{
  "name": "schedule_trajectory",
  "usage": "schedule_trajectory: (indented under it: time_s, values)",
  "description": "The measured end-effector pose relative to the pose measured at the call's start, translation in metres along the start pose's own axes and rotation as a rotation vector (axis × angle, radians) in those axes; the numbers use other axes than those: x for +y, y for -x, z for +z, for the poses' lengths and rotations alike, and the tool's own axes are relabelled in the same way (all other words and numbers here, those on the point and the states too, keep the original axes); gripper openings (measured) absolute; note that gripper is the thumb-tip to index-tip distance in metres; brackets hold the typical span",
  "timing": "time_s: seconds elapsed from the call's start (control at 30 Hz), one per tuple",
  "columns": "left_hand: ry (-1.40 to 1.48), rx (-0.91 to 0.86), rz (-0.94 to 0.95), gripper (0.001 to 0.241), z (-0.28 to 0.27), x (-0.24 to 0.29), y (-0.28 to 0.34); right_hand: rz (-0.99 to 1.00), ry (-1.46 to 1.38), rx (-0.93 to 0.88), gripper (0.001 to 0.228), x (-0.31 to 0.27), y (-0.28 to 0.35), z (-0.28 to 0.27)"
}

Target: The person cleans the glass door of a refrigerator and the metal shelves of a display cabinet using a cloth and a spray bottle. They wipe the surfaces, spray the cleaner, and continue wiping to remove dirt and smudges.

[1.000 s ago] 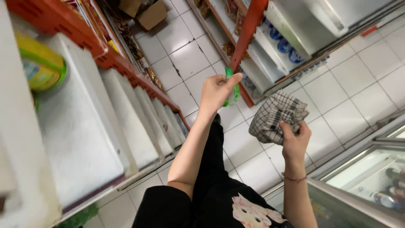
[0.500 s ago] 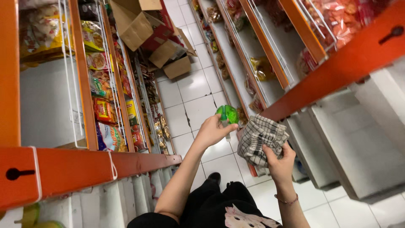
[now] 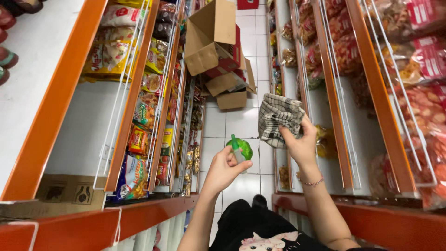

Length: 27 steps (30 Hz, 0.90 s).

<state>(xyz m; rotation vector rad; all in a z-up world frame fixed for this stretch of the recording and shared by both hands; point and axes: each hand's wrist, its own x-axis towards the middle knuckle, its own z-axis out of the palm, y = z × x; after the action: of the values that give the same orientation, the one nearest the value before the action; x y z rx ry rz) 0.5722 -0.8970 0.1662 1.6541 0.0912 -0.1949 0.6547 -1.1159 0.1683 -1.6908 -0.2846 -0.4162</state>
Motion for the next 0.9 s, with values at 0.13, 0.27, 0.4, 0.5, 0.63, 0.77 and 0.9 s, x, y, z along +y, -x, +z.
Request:
schedule_trajectory:
  time_s: [0.13, 0.27, 0.4, 0.5, 0.63, 0.77, 0.9]
  values:
    - [0.049, 0.147, 0.01, 0.039, -0.014, -0.015, -0.033, -0.167, 0.037, -0.15, 0.024, 0.017, -0.059, 0.034]
    - [0.124, 0.232, -0.008, 0.027, -0.036, -0.034, -0.079, -0.214, 0.044, -0.322, 0.033, 0.035, -0.108, 0.072]
    - [0.05, 0.308, -0.071, 0.023, -0.073, -0.043, -0.132, -0.284, 0.042, -0.483, 0.048, 0.049, -0.159, 0.111]
    - [0.062, 0.317, -0.062, 0.024, -0.107, -0.04, -0.174, -0.365, 0.02, -0.553, 0.052, 0.058, -0.198, 0.144]
    - [0.065, 0.333, -0.036, 0.022, -0.146, -0.023, -0.225, -0.693, 0.264, -0.484, 0.054, 0.073, -0.255, 0.184]
    - [0.128, 0.352, -0.054, 0.027, -0.171, -0.009, -0.267, -0.751, 0.377, -0.468, 0.065, 0.098, -0.297, 0.217]
    - [0.103, 0.406, -0.076, 0.028, -0.186, -0.014, -0.297, -0.819, 0.252, -0.538, 0.054, 0.125, -0.342, 0.244]
